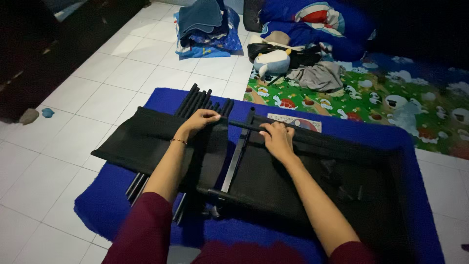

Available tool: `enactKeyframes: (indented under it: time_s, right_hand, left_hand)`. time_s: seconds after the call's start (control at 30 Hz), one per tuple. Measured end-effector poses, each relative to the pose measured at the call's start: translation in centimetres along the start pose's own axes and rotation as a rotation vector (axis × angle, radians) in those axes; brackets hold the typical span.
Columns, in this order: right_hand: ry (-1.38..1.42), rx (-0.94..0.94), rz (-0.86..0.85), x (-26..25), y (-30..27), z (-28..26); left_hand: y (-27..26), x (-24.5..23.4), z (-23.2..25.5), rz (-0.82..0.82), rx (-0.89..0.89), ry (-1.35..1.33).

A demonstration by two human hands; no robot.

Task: The person assembles a piece of furniture by inserting metal rods into a black fabric frame and securing them with connectors. They handle multiple rods and connectors, aligning and inserting them into the frame.

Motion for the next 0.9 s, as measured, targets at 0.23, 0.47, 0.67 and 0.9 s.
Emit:
enactKeyframes:
  time_s: [0.23,0.47,0.67,0.9]
  right_hand:
    - [0.028,0.032,0.009,-0.6,-0.3,-0.3]
    - [0.043,0.024,0.014,-1.0,-0.6,-0.6]
    - [0.041,0.022,0.023,-1.1,-0.5,-0.6]
    - [0.052,0.025,0.014,-1.2,-0.6,-0.6]
  left_hand:
    - [-1.4,0.9,2.0,-0.028,-0.016,-0.007]
    - [-0.8,0.9,1.0,-0.016,-0.011,-0.04]
    - [-0.3,0.5,-0.1,0.015,-0.053,0.056]
    - [-0.4,0.6,0.0,0.019,-0.018,-0.057]
Point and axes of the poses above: each hand's wrist, its own y-axis towards the middle knuckle, its own x-axis out of the palm, z = x × y, the point moved 9 cm from there along y, towards the middle knuckle, and after that the axes turned 5 degrees about -y, right-handed, at the moved point
